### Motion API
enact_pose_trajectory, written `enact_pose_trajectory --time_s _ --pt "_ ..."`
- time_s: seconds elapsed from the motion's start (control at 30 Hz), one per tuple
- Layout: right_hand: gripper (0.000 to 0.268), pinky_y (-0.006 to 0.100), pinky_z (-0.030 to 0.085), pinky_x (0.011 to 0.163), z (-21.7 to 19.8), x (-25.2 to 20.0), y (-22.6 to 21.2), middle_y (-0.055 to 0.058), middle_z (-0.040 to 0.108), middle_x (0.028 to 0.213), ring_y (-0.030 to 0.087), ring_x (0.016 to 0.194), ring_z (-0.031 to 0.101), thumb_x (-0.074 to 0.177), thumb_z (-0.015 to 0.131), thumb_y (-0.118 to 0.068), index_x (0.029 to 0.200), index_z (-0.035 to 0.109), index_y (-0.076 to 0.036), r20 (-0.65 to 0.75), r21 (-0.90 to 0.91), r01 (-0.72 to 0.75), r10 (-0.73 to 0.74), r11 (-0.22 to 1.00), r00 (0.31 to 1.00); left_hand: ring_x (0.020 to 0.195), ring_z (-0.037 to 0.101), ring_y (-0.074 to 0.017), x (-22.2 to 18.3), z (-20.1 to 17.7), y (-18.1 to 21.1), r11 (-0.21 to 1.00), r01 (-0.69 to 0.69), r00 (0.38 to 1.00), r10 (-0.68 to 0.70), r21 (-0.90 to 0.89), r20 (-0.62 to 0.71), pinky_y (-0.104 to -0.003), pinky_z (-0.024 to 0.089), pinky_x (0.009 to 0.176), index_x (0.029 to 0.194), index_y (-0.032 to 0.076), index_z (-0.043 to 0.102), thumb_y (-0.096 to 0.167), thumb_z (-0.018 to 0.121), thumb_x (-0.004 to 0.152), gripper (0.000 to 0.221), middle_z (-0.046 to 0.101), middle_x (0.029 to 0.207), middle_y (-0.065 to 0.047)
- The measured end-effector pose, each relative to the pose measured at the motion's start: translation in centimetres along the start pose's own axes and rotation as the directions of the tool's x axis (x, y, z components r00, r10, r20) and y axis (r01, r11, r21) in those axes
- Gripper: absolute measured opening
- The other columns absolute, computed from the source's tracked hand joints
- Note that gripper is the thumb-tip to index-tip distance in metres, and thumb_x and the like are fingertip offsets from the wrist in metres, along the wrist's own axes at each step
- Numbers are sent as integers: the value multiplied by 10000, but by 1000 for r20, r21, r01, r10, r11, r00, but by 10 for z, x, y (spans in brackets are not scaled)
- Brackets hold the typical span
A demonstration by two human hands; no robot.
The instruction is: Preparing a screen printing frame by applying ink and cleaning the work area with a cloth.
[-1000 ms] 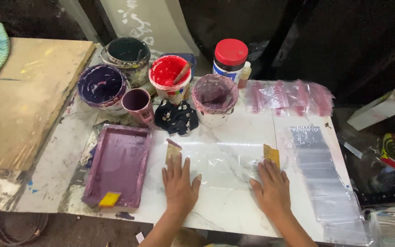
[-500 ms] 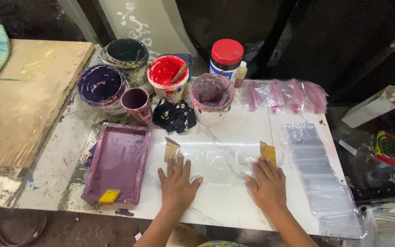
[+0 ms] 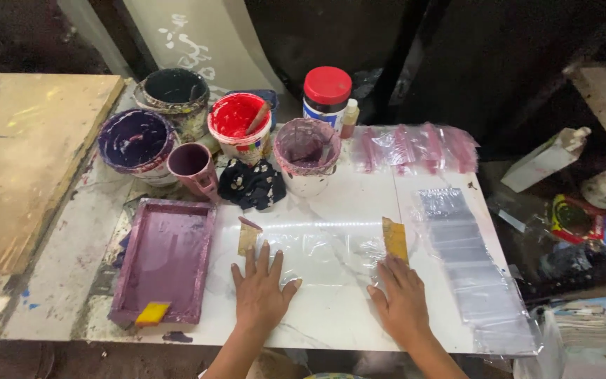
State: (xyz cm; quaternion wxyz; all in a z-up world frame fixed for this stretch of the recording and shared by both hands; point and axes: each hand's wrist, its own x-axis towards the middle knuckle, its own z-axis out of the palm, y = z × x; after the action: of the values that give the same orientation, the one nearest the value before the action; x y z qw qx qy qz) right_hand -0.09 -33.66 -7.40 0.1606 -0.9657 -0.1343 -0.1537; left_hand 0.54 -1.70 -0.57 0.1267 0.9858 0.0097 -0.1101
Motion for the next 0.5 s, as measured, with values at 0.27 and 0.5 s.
enact_pose_trajectory --time_s 0.27,0.5 --pt "465 521 331 1144 -6 4 -8 31 547 1525 293 1484 401 980 508 -465 1336 621 -188 66 -35 -13 15 999 998 1566 46 -394 -3 0 2 987 -159 986 159 -1 -50 -714 102 1192 1538 235 391 576 494 974 667 217 1682 -41" --pt "486 532 310 1158 -1 3 -6 29 533 1539 277 1469 417 984 501 -485 1334 628 -172 66 -72 -16 21 997 998 1539 136 -410 2 19 -5 986 -159 980 164 49 -110 -726 169 1164 1511 221 421 608 481 957 679 260 1664 -43"
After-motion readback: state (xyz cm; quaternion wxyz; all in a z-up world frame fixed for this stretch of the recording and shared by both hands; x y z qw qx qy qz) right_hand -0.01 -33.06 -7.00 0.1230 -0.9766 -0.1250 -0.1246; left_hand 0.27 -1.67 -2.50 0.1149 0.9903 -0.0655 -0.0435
